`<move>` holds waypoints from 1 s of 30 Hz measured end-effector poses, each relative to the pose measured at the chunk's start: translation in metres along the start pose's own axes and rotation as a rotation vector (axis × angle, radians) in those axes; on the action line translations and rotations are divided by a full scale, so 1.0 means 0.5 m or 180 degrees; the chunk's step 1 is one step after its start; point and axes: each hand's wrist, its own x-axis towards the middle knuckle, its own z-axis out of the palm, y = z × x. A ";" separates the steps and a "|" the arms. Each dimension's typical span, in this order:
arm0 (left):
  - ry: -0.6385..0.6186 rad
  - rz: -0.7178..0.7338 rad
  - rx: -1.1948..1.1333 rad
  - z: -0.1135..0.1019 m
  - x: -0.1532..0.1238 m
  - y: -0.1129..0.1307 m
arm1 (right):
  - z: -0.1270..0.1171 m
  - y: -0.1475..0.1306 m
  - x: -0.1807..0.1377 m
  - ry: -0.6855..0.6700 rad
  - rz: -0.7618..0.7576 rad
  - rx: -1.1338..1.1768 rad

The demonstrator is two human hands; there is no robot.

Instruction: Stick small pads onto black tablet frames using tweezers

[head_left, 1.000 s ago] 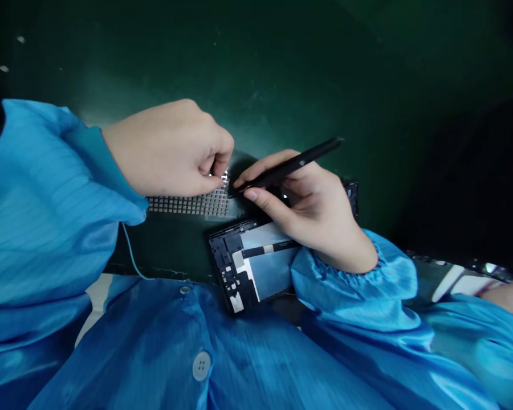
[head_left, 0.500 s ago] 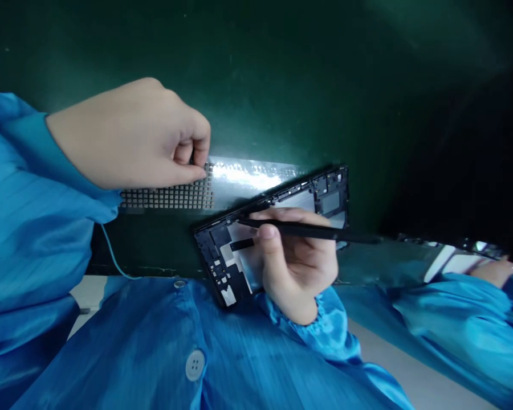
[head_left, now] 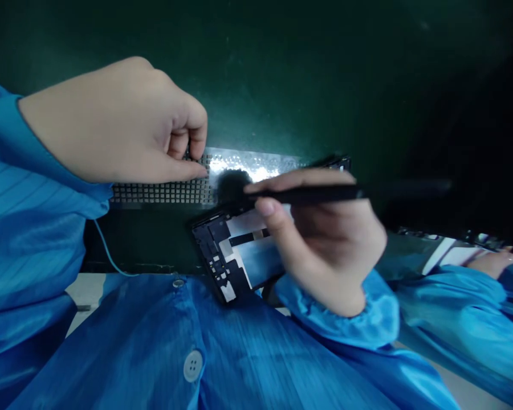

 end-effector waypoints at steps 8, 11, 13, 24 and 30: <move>-0.0308 -0.0405 -0.0506 -0.009 0.006 0.009 | 0.000 0.055 0.101 -0.1034 -0.0211 0.0210; -0.0370 -0.0478 -0.0443 -0.012 0.009 0.014 | 0.001 0.054 0.097 -0.1031 -0.0233 0.0217; -0.0404 -0.0529 -0.0327 -0.013 0.010 0.016 | -0.003 0.051 0.104 -0.1061 -0.0327 0.0095; -0.0173 -0.0289 0.0026 -0.002 0.002 -0.008 | 0.037 0.024 -0.055 0.1009 0.0098 0.0537; -0.0075 -0.0428 -0.0117 0.012 -0.015 -0.044 | 0.072 0.053 -0.091 0.1152 -0.0138 0.0486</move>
